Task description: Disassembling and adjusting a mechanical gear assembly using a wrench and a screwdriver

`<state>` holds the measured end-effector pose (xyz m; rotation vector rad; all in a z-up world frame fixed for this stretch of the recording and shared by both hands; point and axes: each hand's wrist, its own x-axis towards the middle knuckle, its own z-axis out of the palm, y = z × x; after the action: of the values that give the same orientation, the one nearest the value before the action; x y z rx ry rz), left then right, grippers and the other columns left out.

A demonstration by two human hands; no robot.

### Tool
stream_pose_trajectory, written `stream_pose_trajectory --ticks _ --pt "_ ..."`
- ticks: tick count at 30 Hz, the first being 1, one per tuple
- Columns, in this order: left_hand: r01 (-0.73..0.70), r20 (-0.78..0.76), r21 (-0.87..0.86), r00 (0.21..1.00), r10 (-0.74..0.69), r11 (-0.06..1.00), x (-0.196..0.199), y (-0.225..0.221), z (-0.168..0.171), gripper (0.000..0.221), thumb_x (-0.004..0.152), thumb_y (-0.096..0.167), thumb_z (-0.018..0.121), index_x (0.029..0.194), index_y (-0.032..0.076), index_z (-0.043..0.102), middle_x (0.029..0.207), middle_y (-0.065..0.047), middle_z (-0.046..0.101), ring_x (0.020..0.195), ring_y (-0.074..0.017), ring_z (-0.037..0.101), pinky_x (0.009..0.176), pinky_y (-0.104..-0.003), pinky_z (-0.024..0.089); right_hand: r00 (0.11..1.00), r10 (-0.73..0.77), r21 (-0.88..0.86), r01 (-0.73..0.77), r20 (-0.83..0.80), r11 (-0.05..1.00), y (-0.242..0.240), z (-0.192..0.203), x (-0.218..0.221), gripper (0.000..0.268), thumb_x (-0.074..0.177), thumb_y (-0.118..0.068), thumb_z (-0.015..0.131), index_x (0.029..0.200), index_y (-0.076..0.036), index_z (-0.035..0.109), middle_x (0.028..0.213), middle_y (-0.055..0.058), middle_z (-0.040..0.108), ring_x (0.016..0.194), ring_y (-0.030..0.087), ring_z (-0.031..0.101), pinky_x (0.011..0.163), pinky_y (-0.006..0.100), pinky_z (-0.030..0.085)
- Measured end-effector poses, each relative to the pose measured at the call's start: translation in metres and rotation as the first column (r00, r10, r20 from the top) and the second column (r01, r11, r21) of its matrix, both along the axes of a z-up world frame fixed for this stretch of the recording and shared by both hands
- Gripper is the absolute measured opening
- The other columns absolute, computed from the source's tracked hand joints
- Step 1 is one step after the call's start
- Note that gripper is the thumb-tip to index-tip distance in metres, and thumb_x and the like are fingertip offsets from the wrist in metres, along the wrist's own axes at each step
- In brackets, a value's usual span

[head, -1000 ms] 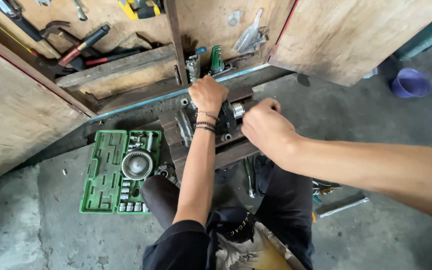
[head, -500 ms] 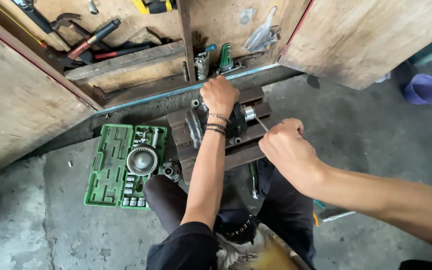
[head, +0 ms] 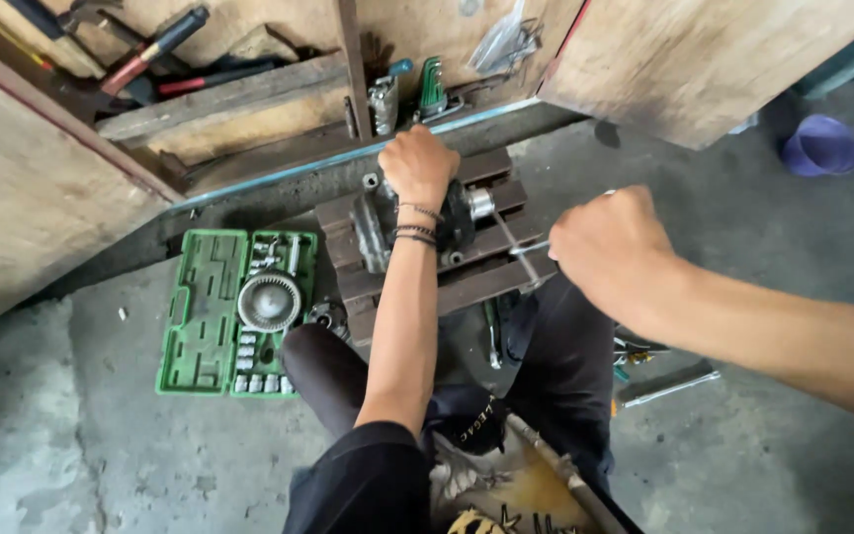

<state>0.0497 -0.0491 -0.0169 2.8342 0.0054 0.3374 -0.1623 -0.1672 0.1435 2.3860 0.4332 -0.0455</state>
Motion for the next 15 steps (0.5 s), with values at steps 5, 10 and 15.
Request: stream_pose_trajectory --ticks 5,10,15 --pt "0.07 -0.045 0.038 0.997 -0.068 0.997 -0.001 0.001 0.0 0.023 0.076 0.019 0.058 0.081 0.02 0.081 0.076 -0.004 0.077 0.078 -0.0282 0.078 0.064 -0.035 0.057 0.975 0.211 0.069 -0.215 0.069 0.974 0.003 0.004 0.012 0.026 0.074 -0.012 0.073 0.053 -0.024 0.063 0.048 -0.004 0.055 0.048 0.02 0.057 0.046 0.041 0.04" --pt "0.086 -0.008 0.057 0.996 -0.086 0.995 0.016 -0.007 -0.002 0.023 0.076 0.018 0.059 0.082 0.02 0.081 0.077 -0.003 0.077 0.078 -0.0269 0.078 0.065 -0.036 0.057 0.976 0.203 0.078 -0.208 0.074 0.975 -0.008 0.005 0.039 0.024 0.079 -0.02 0.069 0.056 -0.024 0.067 0.053 -0.001 0.06 0.052 0.023 0.06 0.046 0.044 0.041" --pt "0.092 -0.133 0.052 0.988 -0.084 0.994 0.016 -0.005 -0.005 0.027 0.076 0.021 0.057 0.087 0.019 0.081 0.083 -0.003 0.079 0.083 -0.0283 0.078 0.069 -0.034 0.058 0.988 0.138 -0.02 -0.14 -0.074 0.99 -0.009 0.01 0.063 0.03 0.086 -0.047 0.072 0.071 -0.021 0.075 0.061 0.001 0.066 0.059 0.022 0.062 0.054 0.04 0.044"
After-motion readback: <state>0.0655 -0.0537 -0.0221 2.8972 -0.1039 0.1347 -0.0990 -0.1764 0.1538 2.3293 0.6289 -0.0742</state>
